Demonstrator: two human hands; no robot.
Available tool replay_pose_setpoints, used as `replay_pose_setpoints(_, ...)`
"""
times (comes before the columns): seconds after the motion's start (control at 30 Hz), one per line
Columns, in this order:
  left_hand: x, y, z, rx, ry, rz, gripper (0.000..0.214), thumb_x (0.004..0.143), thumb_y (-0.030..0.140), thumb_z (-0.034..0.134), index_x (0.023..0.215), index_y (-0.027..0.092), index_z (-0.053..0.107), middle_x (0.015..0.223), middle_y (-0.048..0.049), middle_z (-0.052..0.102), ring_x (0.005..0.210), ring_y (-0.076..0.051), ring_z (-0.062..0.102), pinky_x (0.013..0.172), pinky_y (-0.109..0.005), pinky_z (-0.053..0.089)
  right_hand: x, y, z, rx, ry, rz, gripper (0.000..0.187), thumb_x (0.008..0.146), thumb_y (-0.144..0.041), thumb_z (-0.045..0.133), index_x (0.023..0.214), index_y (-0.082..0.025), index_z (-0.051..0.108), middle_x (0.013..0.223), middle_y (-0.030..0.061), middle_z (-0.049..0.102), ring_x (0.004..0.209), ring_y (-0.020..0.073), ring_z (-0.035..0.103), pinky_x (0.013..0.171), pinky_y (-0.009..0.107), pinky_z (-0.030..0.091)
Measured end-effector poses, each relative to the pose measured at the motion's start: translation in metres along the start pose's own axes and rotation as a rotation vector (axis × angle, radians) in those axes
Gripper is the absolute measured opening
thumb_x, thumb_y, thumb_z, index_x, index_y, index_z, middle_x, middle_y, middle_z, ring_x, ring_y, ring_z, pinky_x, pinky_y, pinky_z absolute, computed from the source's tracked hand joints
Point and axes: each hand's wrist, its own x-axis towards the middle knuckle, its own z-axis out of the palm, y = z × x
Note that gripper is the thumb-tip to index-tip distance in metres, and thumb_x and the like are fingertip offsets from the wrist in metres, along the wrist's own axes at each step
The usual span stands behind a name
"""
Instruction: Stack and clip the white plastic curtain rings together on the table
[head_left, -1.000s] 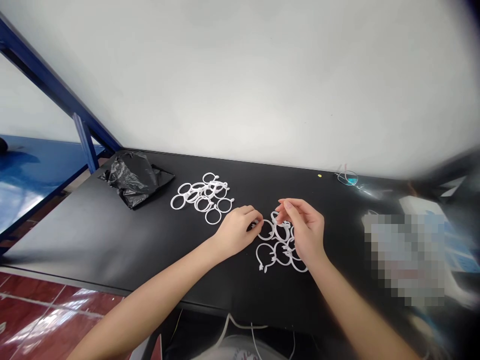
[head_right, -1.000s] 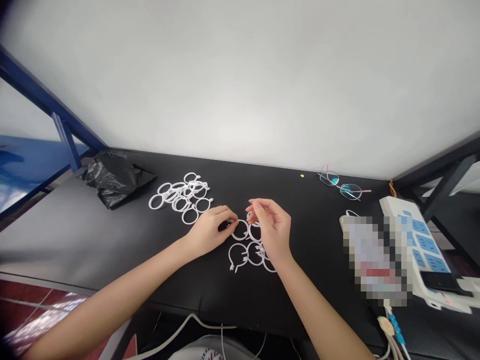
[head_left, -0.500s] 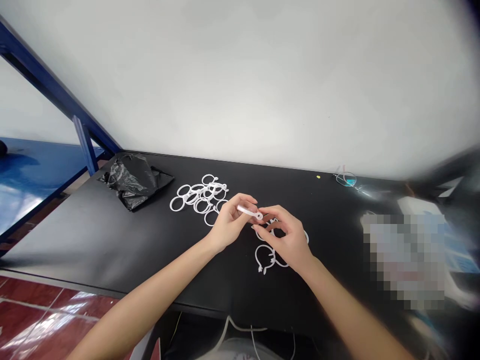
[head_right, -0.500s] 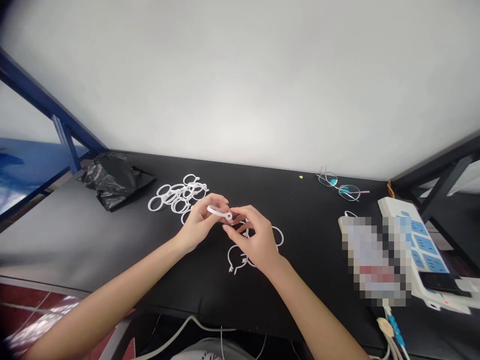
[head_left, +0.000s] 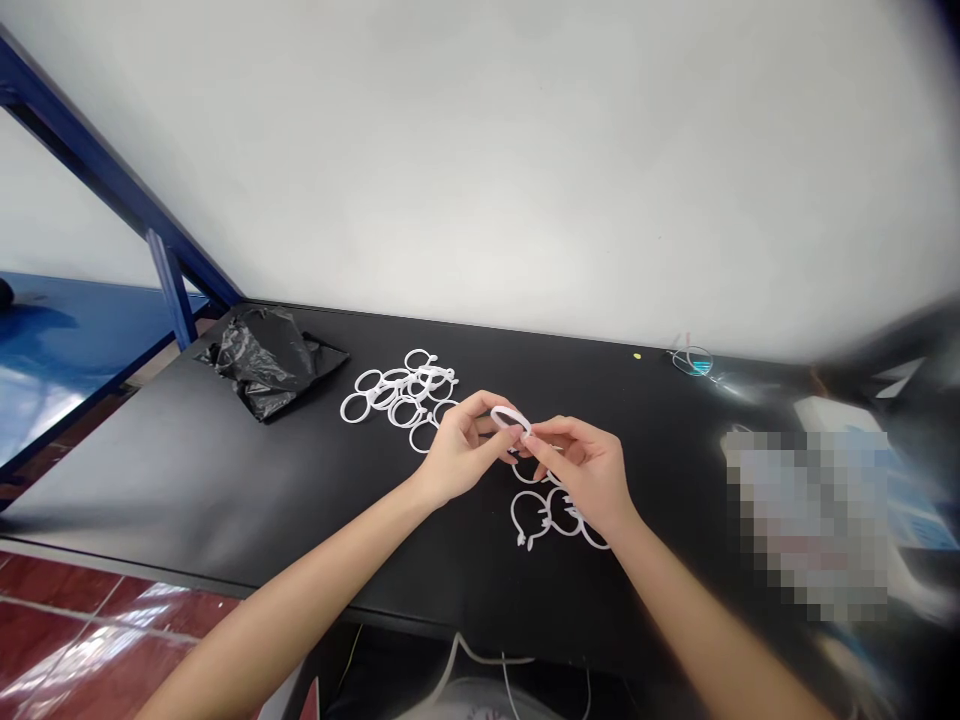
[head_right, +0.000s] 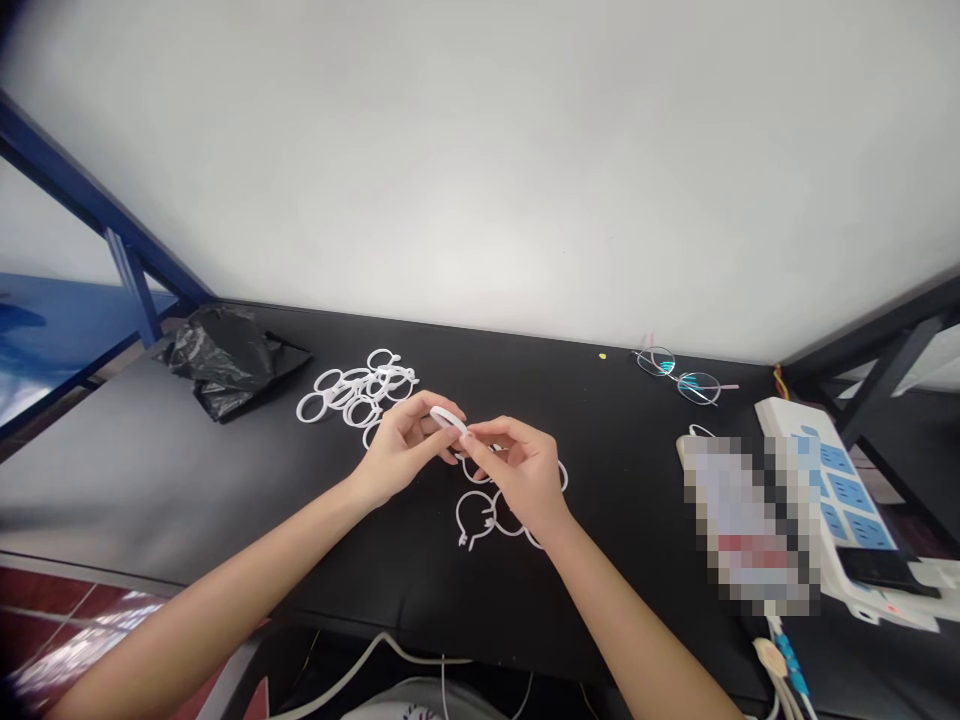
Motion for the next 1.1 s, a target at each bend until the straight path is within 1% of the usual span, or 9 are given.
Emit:
replay_pose_setpoints(0.07, -0.001, 0.002, -0.001, 0.039, -0.054, 0.028, 0.027, 0.083, 0.032, 0.066, 0.104, 0.018, 0.056, 0.102, -0.0066, 0.063, 0.086, -0.017, 0.064, 0.062, -0.024, 0.057, 0.0, -0.001, 0.001, -0.031, 0.047, -0.039, 0.012, 0.075, -0.03, 0.08, 0.081, -0.021, 0.074, 0.077, 0.0035, 0.07, 0.068, 0.018, 0.069, 0.05, 0.026, 0.06)
replay_pose_setpoints(0.13, -0.003, 0.003, -0.001, 0.102, -0.067, 0.047, 0.03, 0.087, 0.037, 0.057, 0.111, 0.02, 0.056, 0.107, -0.0078, 0.061, 0.087, -0.017, 0.06, 0.06, -0.024, 0.055, -0.001, -0.002, 0.002, -0.083, 0.076, -0.091, 0.01, 0.075, -0.027, 0.08, 0.08, -0.023, 0.073, 0.077, 0.0025, 0.069, 0.068, 0.0171, 0.068, 0.057, 0.028, 0.061)
replay_pose_setpoints(0.27, -0.007, 0.003, -0.001, 0.447, 0.015, 0.148, 0.03, 0.093, 0.043, 0.051, 0.109, 0.018, 0.056, 0.079, -0.0014, 0.059, 0.063, -0.011, 0.051, 0.054, -0.022, 0.044, -0.004, -0.001, 0.007, -0.117, 0.042, -0.148, 0.006, 0.076, -0.024, 0.079, 0.079, -0.024, 0.074, 0.075, 0.0014, 0.067, 0.068, 0.0161, 0.066, 0.061, 0.029, 0.06)
replay_pose_setpoints(0.37, -0.009, 0.003, -0.001, 0.583, 0.067, 0.246, 0.026, 0.095, 0.042, 0.05, 0.096, 0.017, 0.057, 0.065, 0.0024, 0.054, 0.054, -0.009, 0.045, 0.054, -0.022, 0.039, -0.005, -0.001, 0.009, -0.038, -0.042, -0.101, 0.008, 0.074, -0.024, 0.081, 0.08, -0.023, 0.075, 0.076, 0.0018, 0.069, 0.067, 0.0165, 0.068, 0.06, 0.029, 0.06)
replay_pose_setpoints(0.5, -0.008, -0.001, -0.003, 0.435, 0.079, 0.196, 0.033, 0.096, 0.049, 0.046, 0.092, 0.018, 0.055, 0.061, 0.0039, 0.05, 0.052, -0.009, 0.047, 0.052, -0.022, 0.04, -0.005, -0.004, 0.009, 0.071, -0.114, 0.04, 0.013, 0.076, -0.03, 0.079, 0.085, -0.021, 0.077, 0.078, 0.0045, 0.075, 0.069, 0.0198, 0.073, 0.059, 0.032, 0.064)
replay_pose_setpoints(0.67, -0.005, -0.005, -0.002, 0.232, 0.044, 0.121, 0.039, 0.092, 0.057, 0.051, 0.091, 0.018, 0.053, 0.06, 0.0059, 0.046, 0.046, -0.007, 0.046, 0.047, -0.02, 0.038, -0.007, -0.005, 0.011, 0.098, -0.105, 0.011, 0.009, 0.077, -0.03, 0.079, 0.079, -0.022, 0.078, 0.076, 0.0043, 0.076, 0.069, 0.02, 0.074, 0.066, 0.035, 0.066)
replay_pose_setpoints(0.8, -0.006, -0.004, -0.002, 0.205, 0.027, 0.115, 0.04, 0.092, 0.057, 0.051, 0.09, 0.018, 0.053, 0.059, 0.0064, 0.044, 0.046, -0.007, 0.046, 0.047, -0.019, 0.038, -0.009, -0.003, 0.013, 0.115, -0.119, 0.007, 0.007, 0.079, -0.03, 0.077, 0.08, -0.023, 0.078, 0.078, 0.0039, 0.077, 0.071, 0.0204, 0.074, 0.072, 0.038, 0.066)
replay_pose_setpoints(0.93, -0.004, 0.001, -0.006, 0.217, -0.02, 0.094, 0.036, 0.094, 0.053, 0.05, 0.097, 0.018, 0.055, 0.068, 0.0039, 0.048, 0.054, -0.007, 0.048, 0.051, -0.019, 0.042, -0.007, -0.004, 0.012, 0.1, -0.059, -0.008, 0.01, 0.077, -0.032, 0.078, 0.08, -0.022, 0.078, 0.077, 0.0043, 0.077, 0.07, 0.0213, 0.075, 0.067, 0.036, 0.065)
replay_pose_setpoints(1.1, -0.002, 0.006, -0.01, 0.232, -0.16, 0.013, 0.04, 0.088, 0.044, 0.065, 0.116, 0.023, 0.048, 0.077, 0.0033, 0.05, 0.06, -0.008, 0.049, 0.048, -0.017, 0.04, -0.003, -0.006, 0.009, 0.05, 0.055, -0.009, 0.008, 0.078, -0.03, 0.078, 0.082, -0.023, 0.078, 0.077, 0.0025, 0.076, 0.064, 0.0172, 0.071, 0.061, 0.031, 0.063)
